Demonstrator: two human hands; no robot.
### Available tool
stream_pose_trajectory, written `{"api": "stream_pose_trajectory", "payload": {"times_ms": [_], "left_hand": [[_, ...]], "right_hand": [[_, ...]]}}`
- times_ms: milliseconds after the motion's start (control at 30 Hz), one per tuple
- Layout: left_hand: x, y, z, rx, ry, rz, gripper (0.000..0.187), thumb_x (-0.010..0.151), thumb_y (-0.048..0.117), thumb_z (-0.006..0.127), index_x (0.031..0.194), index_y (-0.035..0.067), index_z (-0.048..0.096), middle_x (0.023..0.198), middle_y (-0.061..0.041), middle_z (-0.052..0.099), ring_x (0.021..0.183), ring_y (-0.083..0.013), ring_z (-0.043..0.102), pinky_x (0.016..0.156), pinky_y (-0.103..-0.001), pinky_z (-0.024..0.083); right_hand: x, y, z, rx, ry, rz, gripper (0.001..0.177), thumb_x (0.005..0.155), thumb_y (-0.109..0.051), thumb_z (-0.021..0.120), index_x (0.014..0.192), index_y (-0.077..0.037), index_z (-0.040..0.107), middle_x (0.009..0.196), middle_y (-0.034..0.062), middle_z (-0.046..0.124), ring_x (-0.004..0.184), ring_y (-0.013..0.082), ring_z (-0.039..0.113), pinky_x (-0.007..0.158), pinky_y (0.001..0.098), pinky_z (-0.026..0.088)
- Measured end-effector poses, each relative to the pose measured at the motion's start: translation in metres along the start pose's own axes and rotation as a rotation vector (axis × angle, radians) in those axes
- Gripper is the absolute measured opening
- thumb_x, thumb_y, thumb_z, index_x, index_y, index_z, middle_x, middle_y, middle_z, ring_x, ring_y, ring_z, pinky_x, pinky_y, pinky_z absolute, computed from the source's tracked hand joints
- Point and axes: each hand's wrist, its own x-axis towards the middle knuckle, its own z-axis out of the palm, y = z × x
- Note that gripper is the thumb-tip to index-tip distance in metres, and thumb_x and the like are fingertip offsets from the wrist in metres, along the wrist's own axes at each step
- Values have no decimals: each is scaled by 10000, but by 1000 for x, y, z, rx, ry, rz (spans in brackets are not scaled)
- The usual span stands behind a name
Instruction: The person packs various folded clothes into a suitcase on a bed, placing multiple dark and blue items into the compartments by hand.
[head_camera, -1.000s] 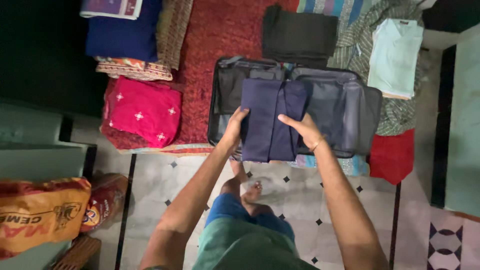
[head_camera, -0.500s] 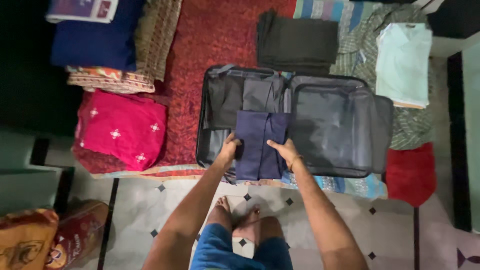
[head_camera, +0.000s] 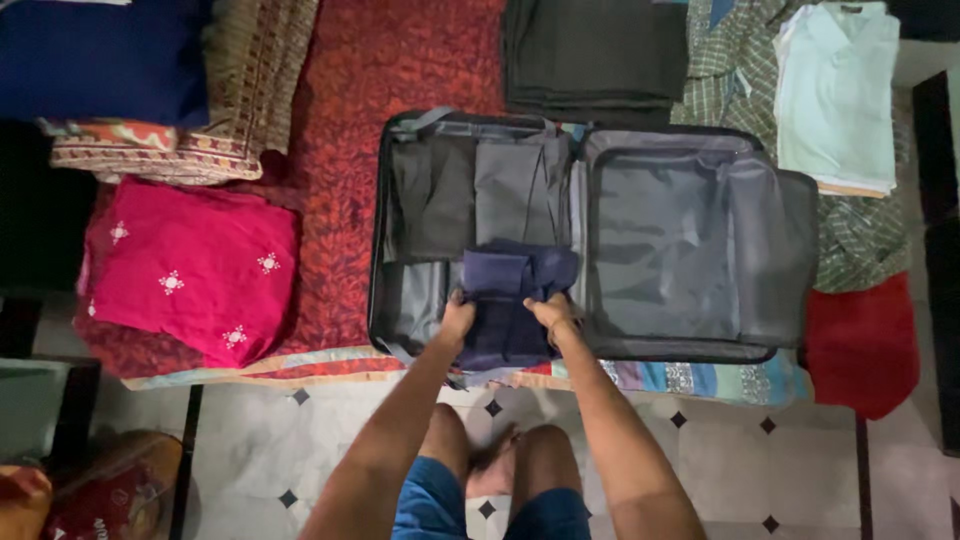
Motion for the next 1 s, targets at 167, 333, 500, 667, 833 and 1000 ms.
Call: {"api": "stream_pose_trajectory", "payload": {"times_ms": [167, 333, 500, 667, 833, 1000], "left_hand": [[-6, -11, 25, 493, 218, 5, 564, 923, 222, 568, 1461, 82, 470, 1334, -291, 575, 1200, -480, 574, 1020, -522, 467], [-18, -28, 31, 507, 275, 71, 670, 875, 293, 641, 1445, 20, 420, 1334, -324, 540, 1202, -497, 548, 1006, -511, 457], [-39, -28, 34, 310, 402, 162, 567, 909, 268, 644, 1379, -10, 489, 1280, -289, 618, 1189, -462, 600, 1029, -487, 468], [-81, -34, 62, -244, 524, -7, 508, 872, 177, 676, 1318, 5, 505, 1203, -199, 652, 1061, -340, 638, 949, -440, 511], [-104, -16, 77, -776, 565, -670, 432, 881, 114, 610, 1284, 112, 454, 1136, -106, 579, 972, -292, 591, 814, -504, 575], [-103, -17, 79, -1105, 523, -816, 508, 847, 108, 646, 1308, 114, 431, 1149, -167, 557, 1016, -350, 565, 855, -528, 541]], "right_hand": [[17, 7, 5, -338, -31, 134, 667, 795, -488, 823, 1203, 28, 712, 1287, 278, 688, 1235, 391, 669, 1021, 447, 529], [14, 19, 12, -263, 44, 26, 626, 821, -456, 798, 1228, 8, 694, 1250, 277, 689, 1207, 414, 652, 1004, 459, 523], [11, 14, -17, -186, -54, -59, 679, 843, -456, 783, 1280, 31, 601, 1245, 279, 658, 1176, 415, 654, 952, 481, 536], [-3, -60, -62, -403, -185, -373, 653, 865, -423, 768, 1294, 34, 584, 1225, 286, 658, 1145, 432, 646, 926, 489, 549], [-11, -132, -26, -744, -303, -704, 581, 804, -371, 798, 1288, -90, 641, 1188, 216, 696, 1132, 403, 650, 931, 507, 527], [15, -116, 33, -1049, -260, -686, 263, 898, -272, 700, 1130, -150, 717, 1063, 146, 754, 1030, 354, 718, 893, 505, 561]]}}
